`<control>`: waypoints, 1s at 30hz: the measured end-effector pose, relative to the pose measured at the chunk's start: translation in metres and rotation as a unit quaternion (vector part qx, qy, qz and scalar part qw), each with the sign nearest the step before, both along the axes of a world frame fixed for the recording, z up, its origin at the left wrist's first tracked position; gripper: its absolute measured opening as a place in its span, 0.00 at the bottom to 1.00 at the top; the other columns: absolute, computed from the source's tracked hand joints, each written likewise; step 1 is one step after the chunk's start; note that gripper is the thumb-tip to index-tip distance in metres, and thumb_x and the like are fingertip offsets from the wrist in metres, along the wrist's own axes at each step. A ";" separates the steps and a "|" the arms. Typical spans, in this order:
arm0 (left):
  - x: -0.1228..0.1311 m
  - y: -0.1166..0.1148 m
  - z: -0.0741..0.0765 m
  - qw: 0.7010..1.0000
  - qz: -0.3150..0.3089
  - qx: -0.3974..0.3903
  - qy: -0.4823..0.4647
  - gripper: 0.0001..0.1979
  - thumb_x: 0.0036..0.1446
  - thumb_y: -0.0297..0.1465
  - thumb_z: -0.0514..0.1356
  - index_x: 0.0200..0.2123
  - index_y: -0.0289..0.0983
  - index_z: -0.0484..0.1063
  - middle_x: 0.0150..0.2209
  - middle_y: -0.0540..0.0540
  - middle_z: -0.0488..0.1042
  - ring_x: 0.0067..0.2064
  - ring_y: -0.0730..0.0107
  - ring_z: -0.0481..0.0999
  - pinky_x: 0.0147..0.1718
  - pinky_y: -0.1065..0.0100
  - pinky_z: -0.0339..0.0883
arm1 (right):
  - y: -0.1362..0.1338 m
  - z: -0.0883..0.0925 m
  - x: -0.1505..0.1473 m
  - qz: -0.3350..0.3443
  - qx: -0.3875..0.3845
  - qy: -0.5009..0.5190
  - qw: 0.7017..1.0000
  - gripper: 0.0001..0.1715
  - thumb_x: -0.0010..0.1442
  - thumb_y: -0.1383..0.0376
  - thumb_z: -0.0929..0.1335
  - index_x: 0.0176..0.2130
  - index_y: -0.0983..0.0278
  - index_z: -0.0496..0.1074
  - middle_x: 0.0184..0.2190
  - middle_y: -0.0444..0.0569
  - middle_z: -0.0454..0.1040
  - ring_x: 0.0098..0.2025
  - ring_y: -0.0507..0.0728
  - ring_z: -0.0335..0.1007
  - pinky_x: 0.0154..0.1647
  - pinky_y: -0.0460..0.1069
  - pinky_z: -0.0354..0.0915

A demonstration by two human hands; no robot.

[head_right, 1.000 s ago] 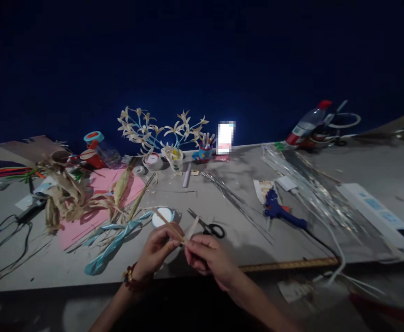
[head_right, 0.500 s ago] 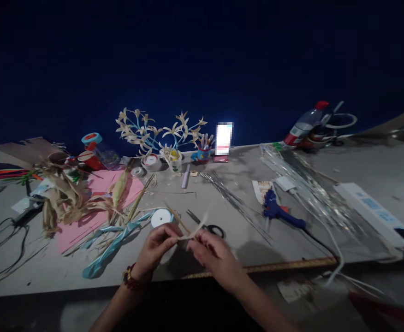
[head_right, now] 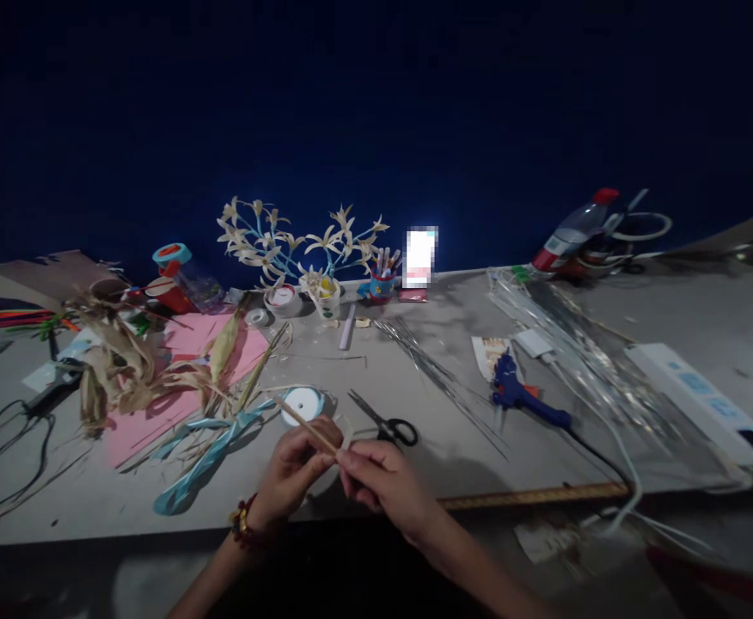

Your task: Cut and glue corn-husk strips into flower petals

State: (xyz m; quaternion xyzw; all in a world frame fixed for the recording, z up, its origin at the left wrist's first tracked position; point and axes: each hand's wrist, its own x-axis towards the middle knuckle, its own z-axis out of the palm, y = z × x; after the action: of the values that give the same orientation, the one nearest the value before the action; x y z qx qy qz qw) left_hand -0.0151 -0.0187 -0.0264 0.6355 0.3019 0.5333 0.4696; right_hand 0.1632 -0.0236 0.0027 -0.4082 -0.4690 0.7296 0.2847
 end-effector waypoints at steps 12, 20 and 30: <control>-0.005 0.000 -0.025 0.999 -0.021 -0.043 -0.024 0.13 0.63 0.38 0.62 0.31 0.35 0.74 0.29 0.45 0.76 0.34 0.66 0.74 0.38 0.63 0.68 | 0.000 0.000 0.004 0.035 -0.188 0.151 0.970 0.28 0.56 0.47 0.74 0.22 0.65 0.66 0.11 0.33 0.54 0.13 0.42 0.37 0.13 0.41 0.33; -0.003 0.003 -0.024 0.993 -0.035 -0.078 -0.076 0.09 0.62 0.34 0.64 0.31 0.36 0.73 0.31 0.46 0.75 0.36 0.67 0.73 0.39 0.65 0.67 | 0.001 0.000 0.008 0.021 -0.137 0.092 0.986 0.31 0.57 0.41 0.70 0.24 0.64 0.65 0.14 0.34 0.55 0.15 0.44 0.39 0.15 0.42 0.37; 0.003 0.000 -0.009 0.999 0.014 -0.047 -0.016 0.11 0.64 0.36 0.61 0.32 0.36 0.72 0.31 0.46 0.73 0.35 0.66 0.72 0.39 0.64 0.66 | 0.000 0.002 0.005 0.006 0.287 -0.213 0.934 0.29 0.70 0.46 0.59 0.30 0.63 0.71 0.26 0.46 0.71 0.30 0.55 0.65 0.32 0.48 0.57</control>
State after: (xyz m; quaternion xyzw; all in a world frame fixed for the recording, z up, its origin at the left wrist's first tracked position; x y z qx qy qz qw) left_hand -0.0121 -0.0189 -0.0351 0.6003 0.3280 0.5350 0.4959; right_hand 0.1685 -0.0233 0.0043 -0.4520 -0.7104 0.4620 0.2786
